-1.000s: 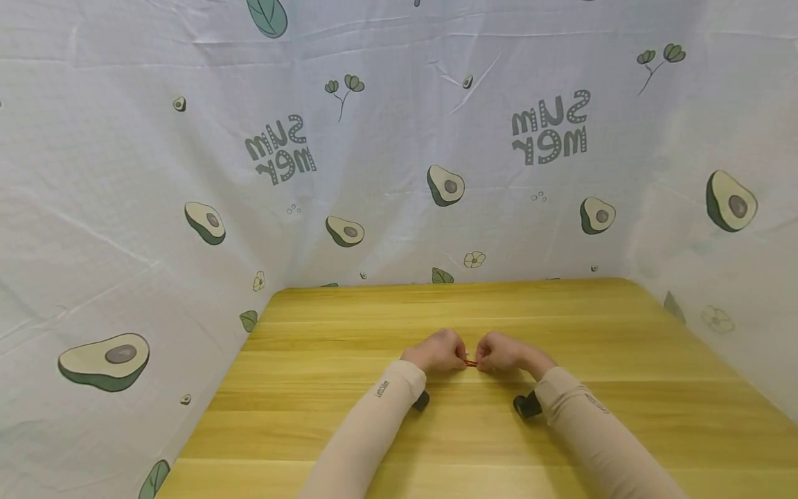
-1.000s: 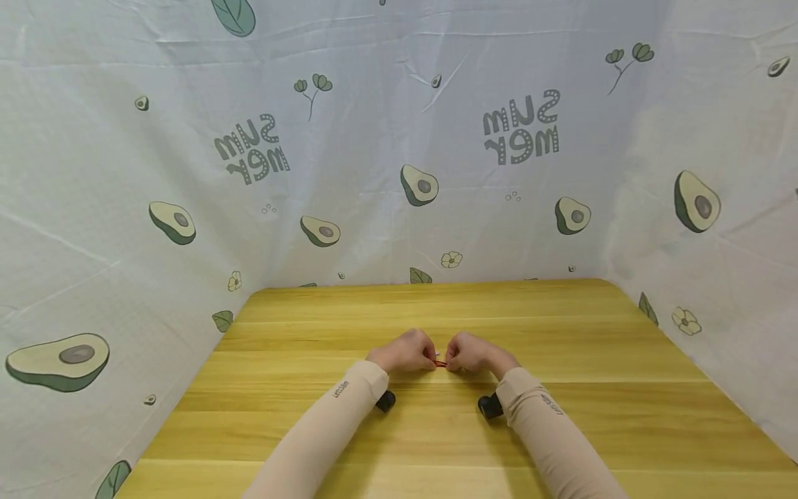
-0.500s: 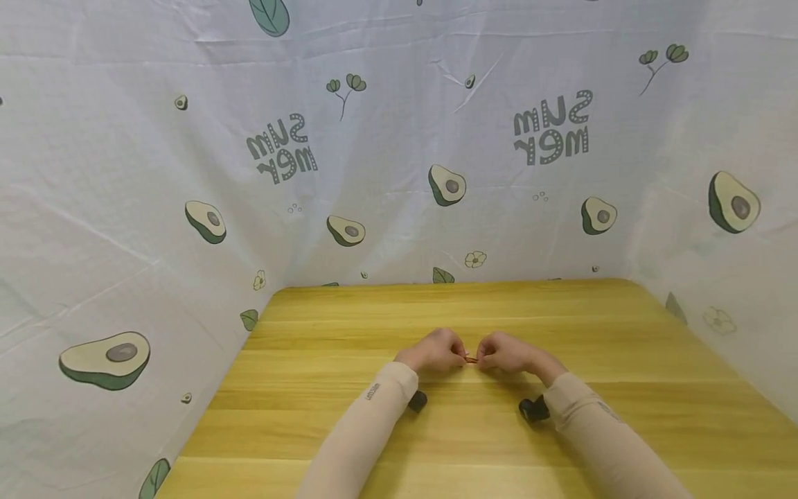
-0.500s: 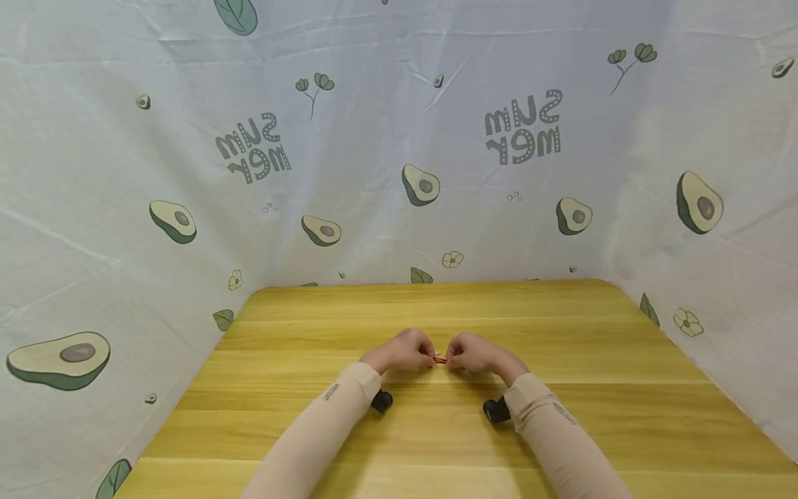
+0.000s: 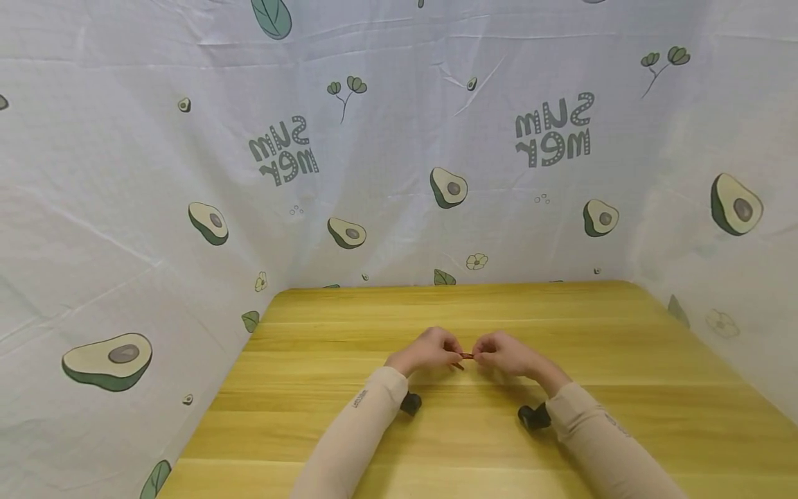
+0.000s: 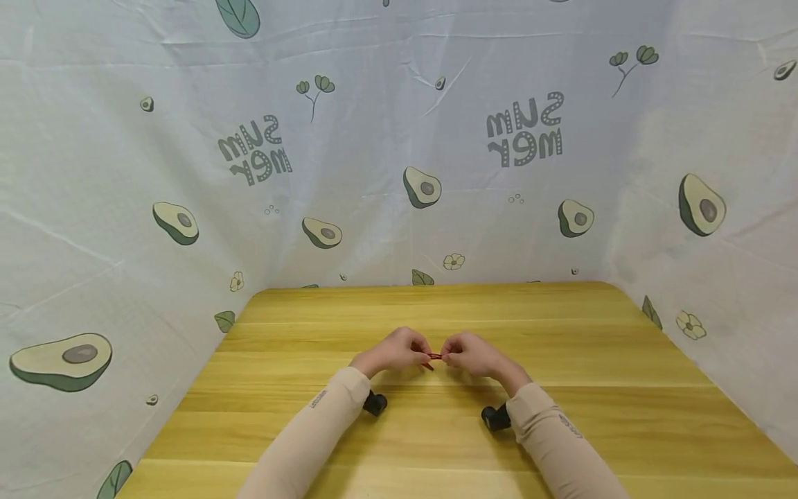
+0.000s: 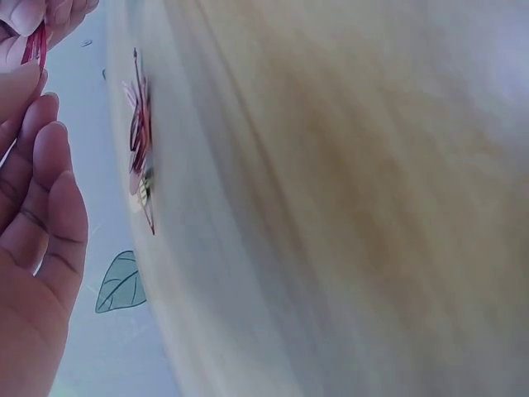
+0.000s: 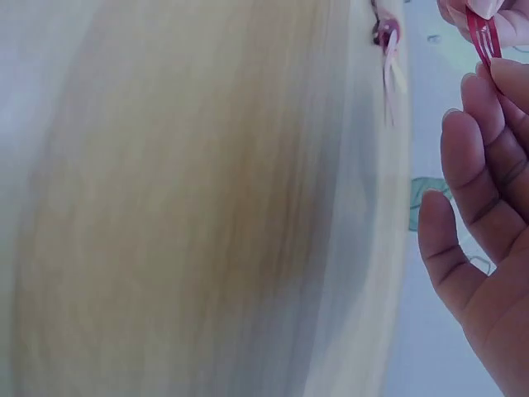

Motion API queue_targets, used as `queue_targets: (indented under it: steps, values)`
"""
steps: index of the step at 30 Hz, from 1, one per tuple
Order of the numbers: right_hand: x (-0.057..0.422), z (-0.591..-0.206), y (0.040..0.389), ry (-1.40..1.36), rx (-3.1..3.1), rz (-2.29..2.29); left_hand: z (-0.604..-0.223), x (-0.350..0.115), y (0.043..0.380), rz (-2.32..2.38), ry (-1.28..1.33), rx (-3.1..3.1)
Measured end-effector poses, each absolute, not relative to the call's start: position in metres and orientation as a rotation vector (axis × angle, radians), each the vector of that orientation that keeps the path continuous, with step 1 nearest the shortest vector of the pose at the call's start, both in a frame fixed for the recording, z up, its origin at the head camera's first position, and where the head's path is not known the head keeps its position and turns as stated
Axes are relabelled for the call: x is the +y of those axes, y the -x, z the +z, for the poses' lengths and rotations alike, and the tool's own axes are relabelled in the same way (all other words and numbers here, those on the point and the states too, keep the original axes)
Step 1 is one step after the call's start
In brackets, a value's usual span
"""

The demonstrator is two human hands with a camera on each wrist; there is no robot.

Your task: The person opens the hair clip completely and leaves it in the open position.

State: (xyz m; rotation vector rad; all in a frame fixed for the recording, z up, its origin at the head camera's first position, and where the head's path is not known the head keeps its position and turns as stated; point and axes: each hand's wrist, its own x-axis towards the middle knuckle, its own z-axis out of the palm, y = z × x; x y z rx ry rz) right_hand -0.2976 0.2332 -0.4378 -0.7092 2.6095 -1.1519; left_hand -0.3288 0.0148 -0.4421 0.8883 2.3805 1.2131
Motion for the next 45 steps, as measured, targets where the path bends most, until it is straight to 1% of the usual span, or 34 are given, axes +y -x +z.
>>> queue_targets:
  steps: [10,16,26,40,45]
  values:
    - [0.226,-0.438,0.293,0.689,2.535,-1.316,-0.44,0.003,0.325,1.206,-0.915,2.46]
    - [0.221,-0.438,0.291,0.728,2.533,-1.345,-0.44,-0.002,0.321,1.286,-0.883,2.435]
    - [0.21,-0.437,0.285,0.752,2.507,-1.41,-0.445,-0.015,0.315,1.38,-0.941,2.394]
    - [0.201,-0.442,0.283,0.818,2.452,-1.501,-0.451,-0.025,0.309,1.493,-0.894,2.373]
    - [0.198,-0.442,0.284,0.782,2.457,-1.492,-0.451,-0.029,0.309,1.508,-0.875,2.373]
